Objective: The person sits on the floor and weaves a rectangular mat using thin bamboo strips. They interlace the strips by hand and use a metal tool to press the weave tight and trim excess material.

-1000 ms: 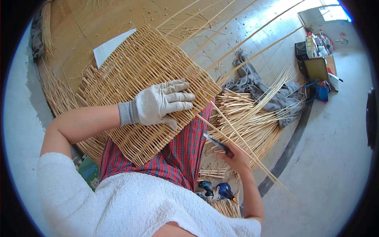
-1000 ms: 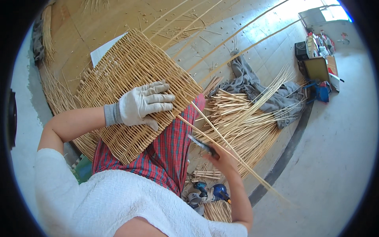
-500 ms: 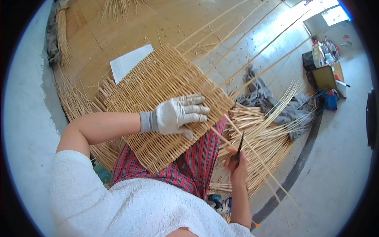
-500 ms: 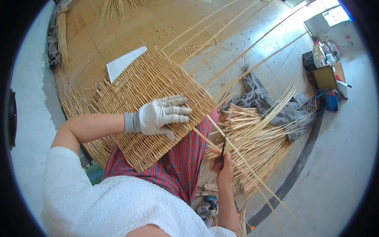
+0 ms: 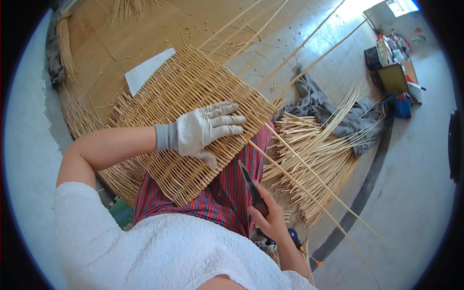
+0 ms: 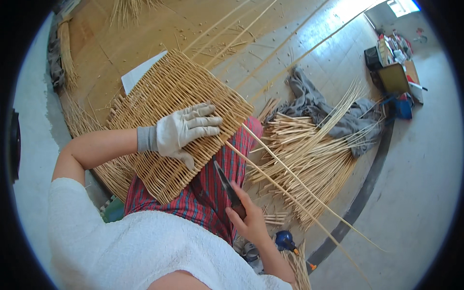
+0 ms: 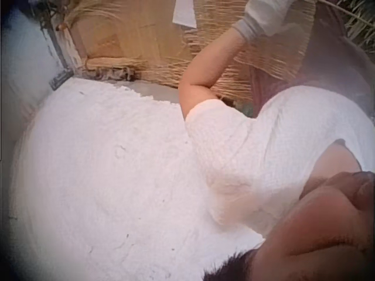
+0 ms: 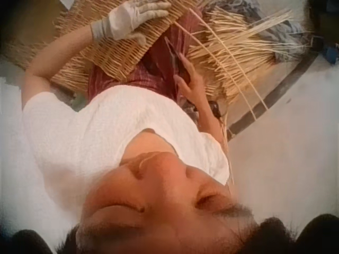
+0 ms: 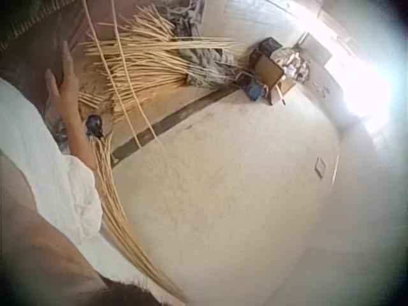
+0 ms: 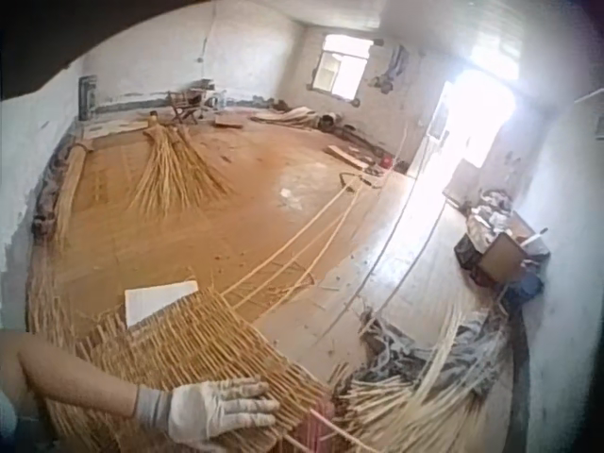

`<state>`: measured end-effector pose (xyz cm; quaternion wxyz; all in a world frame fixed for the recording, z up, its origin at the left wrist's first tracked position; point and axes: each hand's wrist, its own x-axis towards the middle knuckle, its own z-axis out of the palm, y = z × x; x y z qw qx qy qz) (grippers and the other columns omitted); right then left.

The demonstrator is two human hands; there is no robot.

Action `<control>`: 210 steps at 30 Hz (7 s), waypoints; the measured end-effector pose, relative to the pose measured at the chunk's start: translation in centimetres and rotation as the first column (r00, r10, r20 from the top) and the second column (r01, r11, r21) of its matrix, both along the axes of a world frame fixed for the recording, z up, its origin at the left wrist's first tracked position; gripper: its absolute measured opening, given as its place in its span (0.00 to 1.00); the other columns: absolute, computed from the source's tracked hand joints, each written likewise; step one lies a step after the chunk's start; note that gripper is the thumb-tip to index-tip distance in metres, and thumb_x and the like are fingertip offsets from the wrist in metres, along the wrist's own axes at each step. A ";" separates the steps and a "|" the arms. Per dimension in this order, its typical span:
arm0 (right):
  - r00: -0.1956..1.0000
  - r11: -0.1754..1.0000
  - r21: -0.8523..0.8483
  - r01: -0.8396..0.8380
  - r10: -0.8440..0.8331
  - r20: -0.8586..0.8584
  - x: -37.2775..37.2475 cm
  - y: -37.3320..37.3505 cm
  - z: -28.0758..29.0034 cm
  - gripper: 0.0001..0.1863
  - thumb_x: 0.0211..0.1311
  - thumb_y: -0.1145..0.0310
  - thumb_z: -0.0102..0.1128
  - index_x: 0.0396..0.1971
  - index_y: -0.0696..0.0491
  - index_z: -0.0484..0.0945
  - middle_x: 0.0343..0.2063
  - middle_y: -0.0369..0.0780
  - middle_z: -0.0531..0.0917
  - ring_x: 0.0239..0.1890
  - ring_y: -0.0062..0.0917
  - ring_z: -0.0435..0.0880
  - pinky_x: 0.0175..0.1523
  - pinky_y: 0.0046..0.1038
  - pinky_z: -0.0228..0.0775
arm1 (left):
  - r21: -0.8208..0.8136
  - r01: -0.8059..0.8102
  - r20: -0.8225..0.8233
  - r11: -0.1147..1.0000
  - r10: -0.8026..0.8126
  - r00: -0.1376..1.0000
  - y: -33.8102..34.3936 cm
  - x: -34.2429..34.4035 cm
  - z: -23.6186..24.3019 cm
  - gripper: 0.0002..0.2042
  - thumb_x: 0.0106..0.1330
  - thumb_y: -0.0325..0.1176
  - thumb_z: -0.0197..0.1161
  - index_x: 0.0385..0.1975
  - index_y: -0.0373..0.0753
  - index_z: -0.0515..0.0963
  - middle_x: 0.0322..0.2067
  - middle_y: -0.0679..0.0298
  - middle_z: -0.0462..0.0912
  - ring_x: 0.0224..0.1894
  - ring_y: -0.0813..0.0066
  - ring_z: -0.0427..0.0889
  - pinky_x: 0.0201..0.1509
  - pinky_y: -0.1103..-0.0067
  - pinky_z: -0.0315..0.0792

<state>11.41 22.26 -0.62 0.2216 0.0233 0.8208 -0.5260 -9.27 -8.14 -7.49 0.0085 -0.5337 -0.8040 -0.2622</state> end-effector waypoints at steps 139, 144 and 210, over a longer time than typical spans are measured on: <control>0.979 0.899 0.396 -0.186 0.202 0.001 -10.5 5.2 -3.2 0.15 0.61 0.69 0.73 0.47 0.50 0.82 0.32 0.43 0.88 0.29 0.26 0.88 0.36 0.30 0.78 | -0.060 -0.182 0.040 0.982 0.184 0.982 1.3 1.4 0.1 0.45 0.61 0.71 0.62 0.76 0.53 0.66 0.76 0.60 0.65 0.79 0.55 0.60 0.86 0.51 0.39; 0.985 0.899 0.407 -0.163 0.169 0.021 -7.7 13.5 -5.8 0.17 0.62 0.66 0.73 0.50 0.52 0.83 0.27 0.36 0.85 0.28 0.21 0.85 0.35 0.28 0.77 | -0.015 -0.164 0.055 0.986 0.165 0.985 1.1 1.3 -0.6 0.45 0.60 0.71 0.62 0.77 0.59 0.64 0.78 0.60 0.62 0.81 0.57 0.57 0.86 0.50 0.39; 0.851 0.957 -0.287 0.029 0.127 0.509 -7.5 4.0 -1.7 0.27 0.64 0.75 0.71 0.63 0.43 0.84 0.20 0.30 0.77 0.21 0.10 0.69 0.25 0.19 0.58 | -0.137 0.063 -0.038 0.989 -0.069 0.997 1.0 -0.2 -1.6 0.60 0.50 0.79 0.56 0.82 0.52 0.50 0.83 0.65 0.49 0.84 0.62 0.47 0.85 0.44 0.34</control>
